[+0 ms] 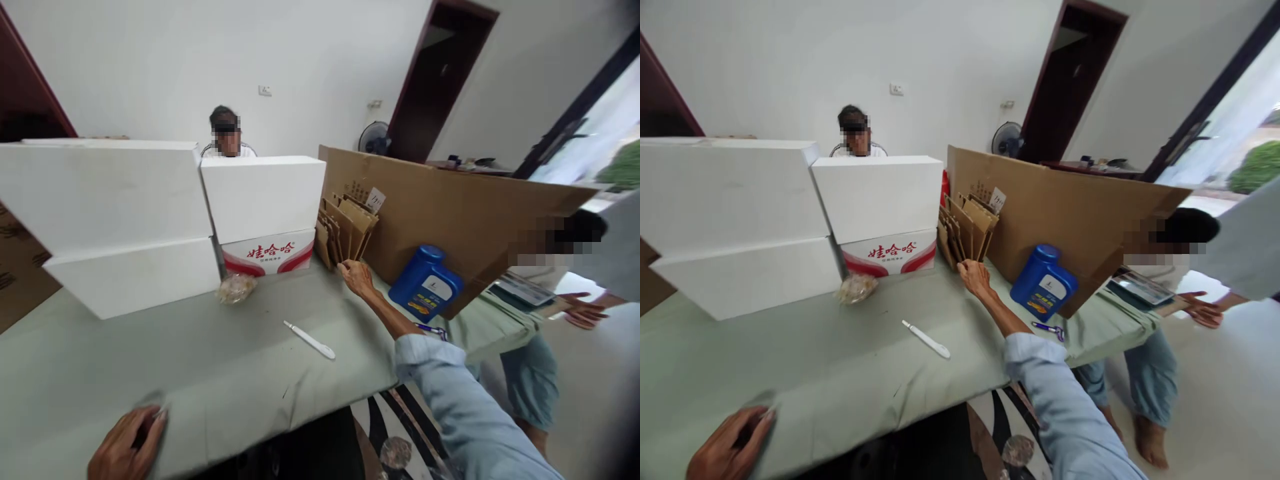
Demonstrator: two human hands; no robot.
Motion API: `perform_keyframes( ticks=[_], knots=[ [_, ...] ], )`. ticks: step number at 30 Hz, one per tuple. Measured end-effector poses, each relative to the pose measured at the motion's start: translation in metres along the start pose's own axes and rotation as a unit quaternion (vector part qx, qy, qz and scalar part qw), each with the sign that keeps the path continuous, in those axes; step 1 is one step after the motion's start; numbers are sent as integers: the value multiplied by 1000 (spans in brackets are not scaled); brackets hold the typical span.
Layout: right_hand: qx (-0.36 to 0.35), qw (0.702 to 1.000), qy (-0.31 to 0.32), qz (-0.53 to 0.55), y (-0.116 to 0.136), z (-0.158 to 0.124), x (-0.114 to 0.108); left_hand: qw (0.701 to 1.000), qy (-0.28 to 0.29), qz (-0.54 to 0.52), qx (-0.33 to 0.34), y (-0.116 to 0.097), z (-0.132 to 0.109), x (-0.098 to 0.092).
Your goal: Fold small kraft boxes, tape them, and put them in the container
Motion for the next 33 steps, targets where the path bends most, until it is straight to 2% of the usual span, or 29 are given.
perform_keyframes(
  ticks=[5,7,9,12,15,17,19,20,22,25,27,30,33],
  knots=[
    [-195,979,52,23,66,-104,40,999,-2,-3,54,-37,4,-7],
    [-234,971,52,22,81,-142,54,998,-2,-1,67,-44,6,-8],
    [-254,966,43,15,90,-166,64,997,-2,1,80,-48,6,-8],
    [-256,966,24,3,93,-173,71,995,-4,6,96,-50,7,-10],
    [-239,971,5,-4,86,-161,75,993,-5,21,115,-52,9,-13],
    [-224,975,-6,-6,80,-151,77,989,-4,39,143,-63,8,-11],
    [-212,977,-14,-8,75,-144,79,982,17,48,182,-86,2,3],
    [-209,978,-17,-9,74,-143,80,977,44,43,202,-101,-4,18],
    [-209,978,-26,-12,74,-143,81,962,134,25,237,-137,-20,58],
    [-208,977,-49,-15,72,-152,77,920,291,24,260,-185,-52,127],
    [-200,977,-65,-16,60,-162,76,901,345,29,263,-205,-67,157],
    [-179,978,-106,-3,24,-183,80,893,366,42,260,-213,-77,172],
    [-163,976,-143,21,-13,-201,82,885,376,50,269,-208,-81,166]
  ],
)
Point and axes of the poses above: each hand's wrist, its own z-axis towards the middle knuckle, its own x-axis out of the palm, y = z × x, the point moved 8 cm from there along z, towards the middle knuckle, and after that the axes turned 14 degrees about -z, right-handed, at the moved point
